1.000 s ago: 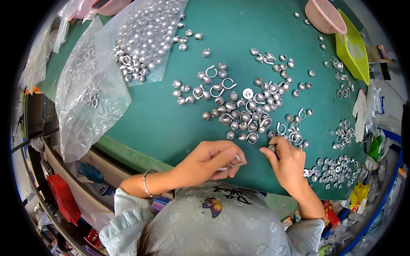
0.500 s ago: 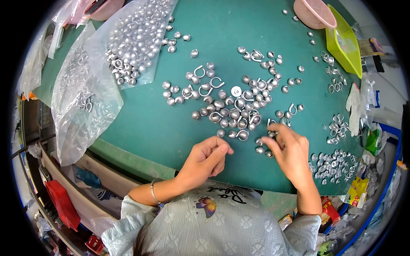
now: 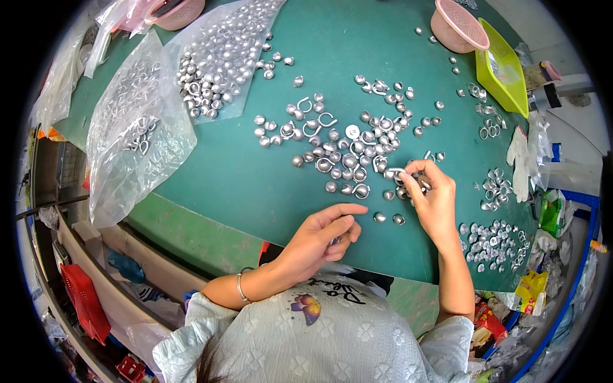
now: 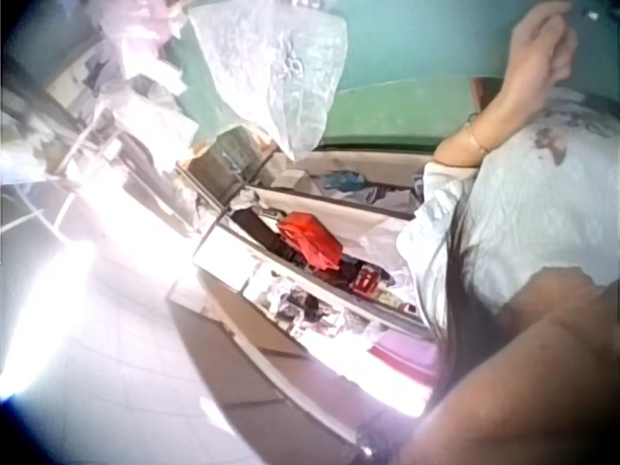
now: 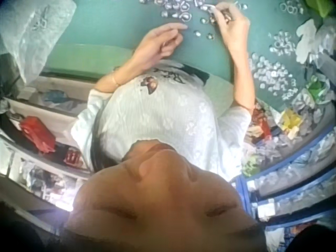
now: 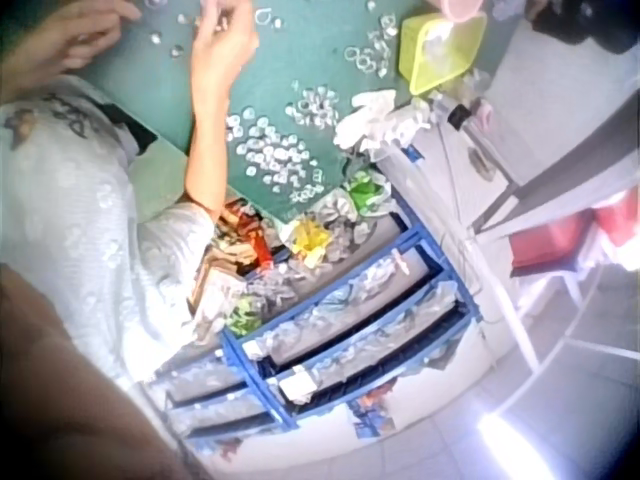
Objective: The person repeatedly picks up small silver metal rings and spherical beads from a green table, snaps the rings shut around the beads, and places the assembled units into a clear plastic bag. The process is continuous and repetitive throughout the clip.
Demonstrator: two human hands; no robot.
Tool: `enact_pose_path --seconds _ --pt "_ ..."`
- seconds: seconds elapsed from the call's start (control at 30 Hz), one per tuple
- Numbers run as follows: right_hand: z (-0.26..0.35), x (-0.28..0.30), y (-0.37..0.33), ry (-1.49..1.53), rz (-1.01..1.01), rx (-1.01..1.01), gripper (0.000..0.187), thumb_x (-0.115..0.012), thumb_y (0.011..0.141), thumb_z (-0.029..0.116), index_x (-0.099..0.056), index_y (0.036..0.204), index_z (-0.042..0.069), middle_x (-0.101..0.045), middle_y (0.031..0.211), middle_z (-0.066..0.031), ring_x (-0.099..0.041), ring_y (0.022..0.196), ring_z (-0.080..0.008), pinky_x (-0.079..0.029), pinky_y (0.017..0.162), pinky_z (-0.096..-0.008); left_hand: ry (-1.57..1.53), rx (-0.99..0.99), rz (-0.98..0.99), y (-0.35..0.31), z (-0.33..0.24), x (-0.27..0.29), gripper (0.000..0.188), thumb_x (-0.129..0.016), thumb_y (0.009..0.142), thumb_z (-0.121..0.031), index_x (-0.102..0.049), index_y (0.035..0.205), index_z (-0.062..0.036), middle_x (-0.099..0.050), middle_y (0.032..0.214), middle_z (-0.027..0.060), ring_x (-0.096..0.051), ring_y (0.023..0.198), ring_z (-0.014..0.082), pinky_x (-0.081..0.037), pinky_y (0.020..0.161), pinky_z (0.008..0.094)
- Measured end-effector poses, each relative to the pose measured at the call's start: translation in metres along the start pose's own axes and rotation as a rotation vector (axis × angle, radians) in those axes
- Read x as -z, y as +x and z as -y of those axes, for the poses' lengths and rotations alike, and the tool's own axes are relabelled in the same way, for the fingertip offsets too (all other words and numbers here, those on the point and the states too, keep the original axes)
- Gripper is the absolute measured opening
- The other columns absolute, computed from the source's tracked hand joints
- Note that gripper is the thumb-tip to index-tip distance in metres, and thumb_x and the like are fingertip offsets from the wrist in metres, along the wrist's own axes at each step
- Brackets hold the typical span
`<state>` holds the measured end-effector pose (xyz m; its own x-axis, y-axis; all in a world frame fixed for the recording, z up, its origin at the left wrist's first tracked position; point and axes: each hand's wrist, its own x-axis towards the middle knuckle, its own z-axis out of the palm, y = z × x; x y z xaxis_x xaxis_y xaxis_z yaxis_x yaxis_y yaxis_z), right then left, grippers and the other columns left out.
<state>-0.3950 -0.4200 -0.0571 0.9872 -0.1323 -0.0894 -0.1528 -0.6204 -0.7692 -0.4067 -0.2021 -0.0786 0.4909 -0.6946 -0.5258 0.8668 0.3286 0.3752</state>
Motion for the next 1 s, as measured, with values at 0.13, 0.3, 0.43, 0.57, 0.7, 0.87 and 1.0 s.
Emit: enact_pose_path --seconds 0.13,0.3,0.43,0.57,0.7,0.87,1.0 --pt "-0.006 -0.001 -0.011 0.534 -0.045 -0.132 0.008 -0.063 0.082 0.001 -0.062 0.090 -0.001 -0.064 0.078 -0.0018 -0.056 0.070 -0.0048 -0.044 0.061 -0.0199 0.142 -0.130 -0.001 0.003 0.006 0.000 0.030 -0.046 0.094 -0.012 -0.048 0.124 -0.0039 -0.051 0.081 0.0022 -0.030 0.051 0.0022 -0.023 0.042 0.0173" --pt "0.009 0.000 -0.023 0.490 0.043 -0.214 0.014 -0.062 0.084 0.003 -0.066 0.097 0.000 -0.064 0.082 -0.0019 -0.057 0.074 -0.0053 -0.045 0.065 -0.0196 0.405 -0.334 -0.073 0.015 0.000 -0.015 0.034 -0.053 0.091 -0.011 -0.048 0.123 -0.0027 -0.056 0.089 0.0009 -0.039 0.057 0.0009 -0.029 0.046 0.0167" --pt "0.014 -0.012 -0.037 0.450 0.032 -0.091 0.014 -0.060 0.084 0.001 -0.065 0.097 0.000 -0.064 0.083 -0.0034 -0.057 0.073 -0.0065 -0.045 0.061 -0.0212 0.657 -0.510 -0.061 0.029 0.007 -0.017 0.026 -0.060 0.087 -0.009 -0.058 0.112 -0.0007 -0.062 0.096 0.0035 -0.055 0.073 0.0036 -0.041 0.057 0.0179" --pt "0.026 -0.006 -0.045 -0.050 -0.015 0.229 0.012 -0.057 0.085 -0.001 -0.062 0.096 -0.003 -0.058 0.074 -0.0071 -0.058 0.067 -0.0121 -0.045 0.058 -0.0244 0.713 -0.518 -0.082 0.026 0.010 -0.017 0.021 -0.064 0.084 -0.009 -0.062 0.103 0.0011 -0.064 0.094 0.0054 -0.058 0.082 0.0067 -0.044 0.064 0.0201" --pt "0.030 -0.012 -0.055 0.150 -0.037 0.205 0.009 -0.056 0.086 0.001 -0.056 0.095 -0.003 -0.057 0.073 -0.0075 -0.056 0.062 -0.0139 -0.043 0.055 -0.0253 0.953 -0.747 -0.166 0.011 0.017 -0.025 0.020 -0.062 0.084 -0.007 -0.060 0.102 0.0029 -0.061 0.083 0.0094 -0.057 0.067 0.0139 -0.044 0.059 0.0255" --pt "0.032 -0.008 -0.060 0.357 0.127 0.029 0.008 -0.054 0.090 0.006 -0.053 0.094 -0.001 -0.060 0.070 -0.0067 -0.054 0.060 -0.0096 -0.041 0.053 -0.0241 1.172 -0.863 -0.091 0.005 0.015 -0.029 0.018 -0.059 0.086 -0.007 -0.055 0.100 0.0022 -0.052 0.078 0.0122 -0.052 0.057 0.0266 -0.042 0.052 0.0320" --pt "0.037 -0.011 -0.065 0.280 0.081 0.099 0.007 -0.055 0.089 0.006 -0.052 0.090 -0.001 -0.060 0.065 -0.0071 -0.051 0.054 -0.0077 -0.039 0.048 -0.0234 1.276 -0.931 -0.052 0.003 0.016 -0.026 0.015 -0.058 0.085 -0.005 -0.056 0.098 0.0015 -0.050 0.077 0.0143 -0.049 0.056 0.0290 -0.040 0.052 0.0344"
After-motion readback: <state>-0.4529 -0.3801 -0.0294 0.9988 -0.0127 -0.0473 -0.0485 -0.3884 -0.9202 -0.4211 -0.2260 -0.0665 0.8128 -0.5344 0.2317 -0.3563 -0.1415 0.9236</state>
